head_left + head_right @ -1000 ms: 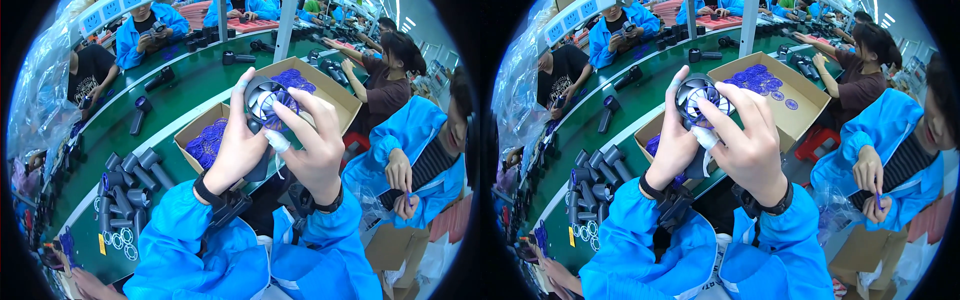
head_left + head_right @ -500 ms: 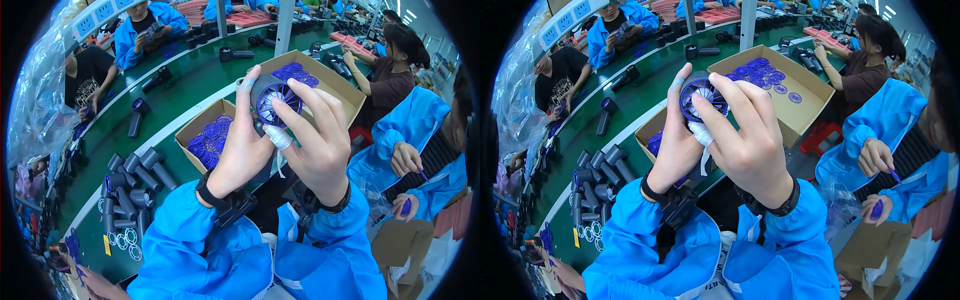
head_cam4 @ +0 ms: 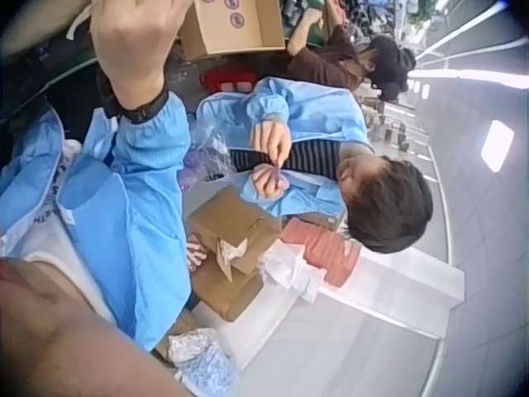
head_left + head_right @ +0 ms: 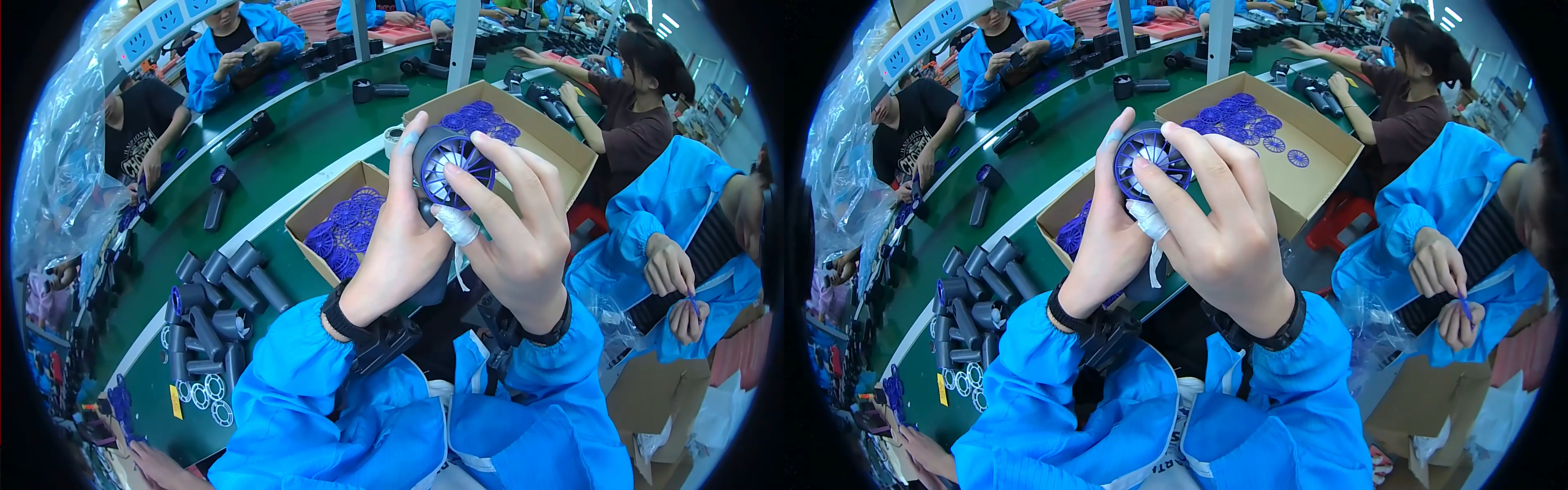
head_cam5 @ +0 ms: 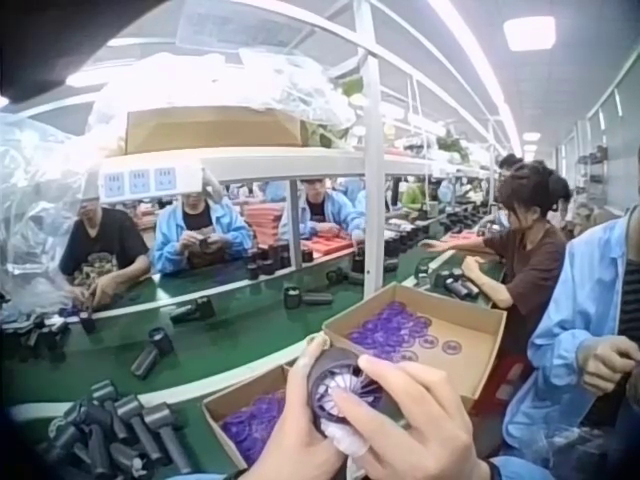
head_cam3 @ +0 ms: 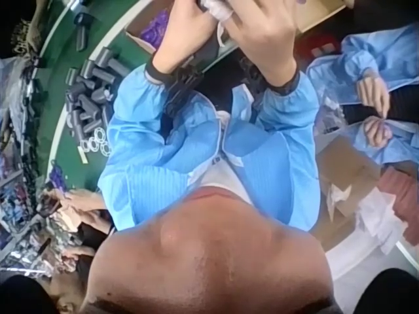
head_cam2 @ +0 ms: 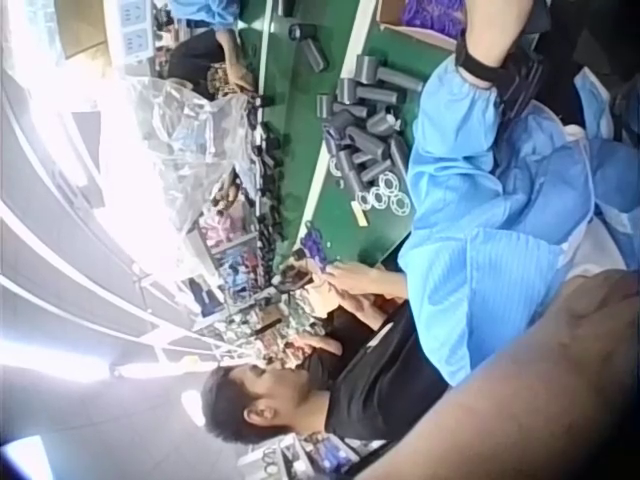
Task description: Assembling small cooling fan units on a production line.
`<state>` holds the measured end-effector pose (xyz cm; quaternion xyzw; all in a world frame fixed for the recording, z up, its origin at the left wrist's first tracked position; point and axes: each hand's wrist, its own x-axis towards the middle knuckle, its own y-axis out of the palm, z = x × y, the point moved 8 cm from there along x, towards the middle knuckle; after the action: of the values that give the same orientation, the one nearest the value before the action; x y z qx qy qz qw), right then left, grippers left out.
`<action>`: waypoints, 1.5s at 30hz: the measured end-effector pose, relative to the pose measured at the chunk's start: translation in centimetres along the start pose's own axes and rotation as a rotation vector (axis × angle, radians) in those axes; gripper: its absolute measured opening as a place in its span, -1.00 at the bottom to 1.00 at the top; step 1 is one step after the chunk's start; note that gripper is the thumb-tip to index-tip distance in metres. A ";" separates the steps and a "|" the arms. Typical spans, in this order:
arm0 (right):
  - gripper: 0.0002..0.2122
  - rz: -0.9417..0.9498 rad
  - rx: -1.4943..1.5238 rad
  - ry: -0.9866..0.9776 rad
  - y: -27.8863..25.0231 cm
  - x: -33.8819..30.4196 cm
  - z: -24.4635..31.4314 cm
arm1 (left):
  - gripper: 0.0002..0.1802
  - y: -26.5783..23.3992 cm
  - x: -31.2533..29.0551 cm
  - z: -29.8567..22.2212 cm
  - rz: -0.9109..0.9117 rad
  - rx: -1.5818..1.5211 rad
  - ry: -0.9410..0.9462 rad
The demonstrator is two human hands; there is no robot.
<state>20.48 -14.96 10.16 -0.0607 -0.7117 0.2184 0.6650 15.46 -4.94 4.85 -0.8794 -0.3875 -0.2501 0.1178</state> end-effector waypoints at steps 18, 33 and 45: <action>-0.63 -0.036 0.007 -0.040 -0.1 0.1 0.3 | -0.10 0.3 0.0 -0.6 0.057 -0.013 0.004; -0.65 0.016 -0.034 -0.072 0.9 -0.4 -0.5 | -0.17 0.1 -0.1 0.1 0.044 -0.097 -0.118; -0.62 -0.031 0.920 0.373 2.9 -1.6 -5.4 | -0.27 1.3 -0.6 -0.5 0.066 -0.351 -0.224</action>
<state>25.36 -11.76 7.64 0.2117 -0.4112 0.4854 0.7419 15.91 -6.38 4.99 -0.9210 -0.3196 -0.2103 -0.0731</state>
